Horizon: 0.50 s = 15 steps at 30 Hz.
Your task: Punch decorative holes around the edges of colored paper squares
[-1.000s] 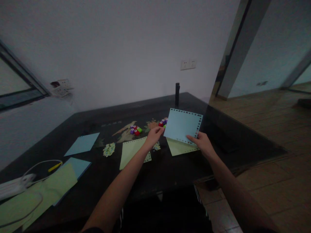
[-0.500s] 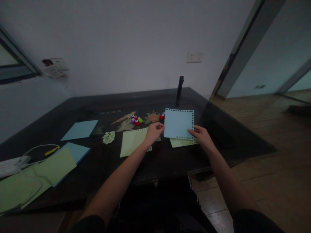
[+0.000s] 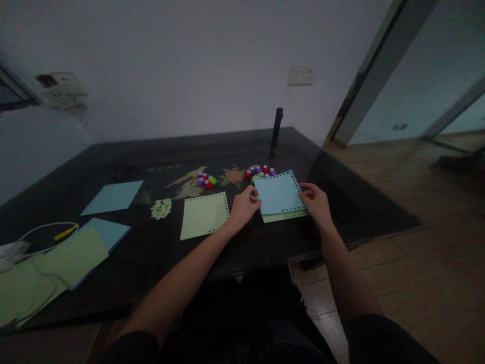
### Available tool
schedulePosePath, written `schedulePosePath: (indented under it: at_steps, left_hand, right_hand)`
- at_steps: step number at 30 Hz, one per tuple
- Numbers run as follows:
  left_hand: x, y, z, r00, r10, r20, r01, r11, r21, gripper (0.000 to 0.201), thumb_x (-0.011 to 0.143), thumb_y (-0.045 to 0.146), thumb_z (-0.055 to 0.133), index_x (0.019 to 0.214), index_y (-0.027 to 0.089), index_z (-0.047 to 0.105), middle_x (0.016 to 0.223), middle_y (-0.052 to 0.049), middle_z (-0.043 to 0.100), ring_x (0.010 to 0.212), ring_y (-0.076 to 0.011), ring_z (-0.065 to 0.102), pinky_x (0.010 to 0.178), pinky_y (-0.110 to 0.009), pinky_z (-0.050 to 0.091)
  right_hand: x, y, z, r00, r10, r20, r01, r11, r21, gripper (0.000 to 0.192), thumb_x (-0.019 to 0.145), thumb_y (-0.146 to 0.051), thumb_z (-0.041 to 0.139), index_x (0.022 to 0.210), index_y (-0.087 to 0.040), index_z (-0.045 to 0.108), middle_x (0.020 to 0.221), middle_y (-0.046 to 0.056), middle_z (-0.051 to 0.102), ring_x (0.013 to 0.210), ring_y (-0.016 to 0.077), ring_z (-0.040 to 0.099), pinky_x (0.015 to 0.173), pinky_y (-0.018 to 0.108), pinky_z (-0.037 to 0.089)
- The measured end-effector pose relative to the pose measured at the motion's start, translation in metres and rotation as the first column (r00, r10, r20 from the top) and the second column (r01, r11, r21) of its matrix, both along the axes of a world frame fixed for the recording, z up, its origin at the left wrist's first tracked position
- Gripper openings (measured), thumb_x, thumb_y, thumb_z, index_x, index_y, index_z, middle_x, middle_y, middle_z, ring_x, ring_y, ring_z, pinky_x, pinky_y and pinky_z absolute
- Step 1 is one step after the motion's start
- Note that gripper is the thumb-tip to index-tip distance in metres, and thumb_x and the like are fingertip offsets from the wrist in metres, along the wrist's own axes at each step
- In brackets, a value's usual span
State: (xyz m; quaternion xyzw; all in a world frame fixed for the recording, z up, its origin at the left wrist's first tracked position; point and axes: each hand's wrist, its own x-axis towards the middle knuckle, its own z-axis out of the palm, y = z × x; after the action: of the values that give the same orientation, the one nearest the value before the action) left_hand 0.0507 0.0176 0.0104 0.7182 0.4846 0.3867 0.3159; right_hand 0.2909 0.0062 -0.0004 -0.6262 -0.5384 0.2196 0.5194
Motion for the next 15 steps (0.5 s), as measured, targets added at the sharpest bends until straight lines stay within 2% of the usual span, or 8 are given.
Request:
schedulePosePath:
  at_steps: [5, 9, 15]
  left_hand:
    - [0.0052, -0.0042, -0.0040, 0.988, -0.015, -0.156, 0.024, 0.998, 0.057, 0.013, 0.073, 0.015, 0.058, 0.084, 0.021, 0.054, 0.068, 0.003, 0.064, 0.065, -0.0119, 0.061, 0.064, -0.022, 0.043]
    - [0.0058, -0.0070, -0.0041, 0.965, -0.027, -0.260, 0.049, 0.996, 0.077, 0.014, 0.071, 0.014, 0.057, 0.083, 0.021, 0.054, 0.068, 0.002, 0.064, 0.065, -0.0133, 0.061, 0.062, -0.023, 0.041]
    - [0.0063, -0.0063, -0.0073, 0.948, -0.038, -0.316, 0.066, 0.995, 0.080, 0.012, 0.072, 0.013, 0.056, 0.081, 0.021, 0.055, 0.069, 0.001, 0.064, 0.065, -0.0137, 0.060, 0.062, -0.023, 0.041]
  right_hand:
    - [0.0020, -0.0019, -0.0018, 0.973, -0.058, 0.223, 0.066, 0.998, -0.026, 0.037, 0.067, -0.023, 0.056, 0.103, -0.015, 0.062, 0.063, 0.001, 0.060, 0.058, 0.0159, 0.055, 0.061, 0.029, 0.044]
    - [0.0022, -0.0029, -0.0045, 0.947, -0.045, 0.318, 0.078, 0.993, -0.091, 0.034, 0.069, -0.019, 0.055, 0.102, -0.018, 0.062, 0.068, 0.002, 0.062, 0.064, 0.0164, 0.057, 0.063, 0.028, 0.044]
    - [0.0031, -0.0023, -0.0075, 0.908, -0.011, 0.418, 0.091, 0.981, -0.172, 0.029, 0.071, -0.017, 0.056, 0.099, -0.019, 0.064, 0.070, 0.001, 0.063, 0.065, 0.0160, 0.057, 0.063, 0.027, 0.042]
